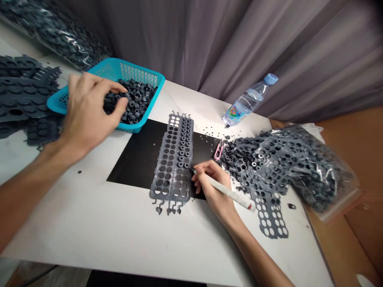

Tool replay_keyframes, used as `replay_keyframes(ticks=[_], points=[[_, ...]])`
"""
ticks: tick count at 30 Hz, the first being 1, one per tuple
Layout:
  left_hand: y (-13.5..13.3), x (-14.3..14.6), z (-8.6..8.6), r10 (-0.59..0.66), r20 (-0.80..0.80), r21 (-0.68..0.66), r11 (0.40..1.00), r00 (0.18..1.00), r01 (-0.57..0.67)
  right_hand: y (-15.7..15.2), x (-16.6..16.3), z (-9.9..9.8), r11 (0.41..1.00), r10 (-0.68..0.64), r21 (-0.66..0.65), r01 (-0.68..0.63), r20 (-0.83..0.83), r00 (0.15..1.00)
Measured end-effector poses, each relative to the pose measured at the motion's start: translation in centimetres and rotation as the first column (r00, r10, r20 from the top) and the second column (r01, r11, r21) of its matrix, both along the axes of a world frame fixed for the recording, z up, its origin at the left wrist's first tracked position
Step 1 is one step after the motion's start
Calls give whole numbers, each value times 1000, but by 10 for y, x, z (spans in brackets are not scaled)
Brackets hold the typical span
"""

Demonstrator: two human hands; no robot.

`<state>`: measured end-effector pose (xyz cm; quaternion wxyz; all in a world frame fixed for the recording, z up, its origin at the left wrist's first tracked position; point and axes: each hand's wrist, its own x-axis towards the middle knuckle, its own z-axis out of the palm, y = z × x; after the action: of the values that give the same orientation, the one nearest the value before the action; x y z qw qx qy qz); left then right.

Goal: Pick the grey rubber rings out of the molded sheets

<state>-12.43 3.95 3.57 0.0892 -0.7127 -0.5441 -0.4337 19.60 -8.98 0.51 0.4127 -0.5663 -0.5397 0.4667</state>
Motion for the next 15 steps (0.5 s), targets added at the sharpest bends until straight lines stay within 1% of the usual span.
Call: replay_keyframes(ticks=[1,2,3,4,5,6,7,8,9,10,12,15], points=[[-8,15,2,-40,2,43,998,999,40,1,2,0,1000,-12,8,12,9,1000],[-17,31,3,-110,-16,37,993,994,111,2,3,-1,1000,-16,6,16,12,1000],[-27,48,2,-235,-34,-19,972,971,235,3,4,-2,1000,-12,-4,12,8,1000],[-37,63,0,-384,-19,-122,917,923,379,3,5,-3,1000,-5,-15,6,2,1000],[-47,77,-3,-508,18,-237,835,861,497,4,5,-4,1000,2,-23,-2,-5,1000],[-55,88,-7,-588,51,-320,756,807,571,4,5,-5,1000,9,-25,-9,-9,1000],[-62,97,-12,-643,84,-394,680,761,618,4,5,-5,1000,16,-26,-16,-10,1000],[-68,103,-17,-671,113,-445,625,733,641,4,4,-6,1000,20,-24,-20,-7,1000],[-71,107,-21,-685,132,-480,589,717,651,4,4,-6,1000,21,-23,-21,-2,1000],[-73,108,-24,-688,147,-503,566,710,653,4,4,-6,1000,22,-21,-22,3,1000],[-73,108,-28,-685,162,-518,554,711,652,4,4,-5,1000,21,-17,-20,5,1000],[-71,107,-31,-682,146,-509,569,717,645,4,3,-5,1000,23,-5,-23,0,1000]])
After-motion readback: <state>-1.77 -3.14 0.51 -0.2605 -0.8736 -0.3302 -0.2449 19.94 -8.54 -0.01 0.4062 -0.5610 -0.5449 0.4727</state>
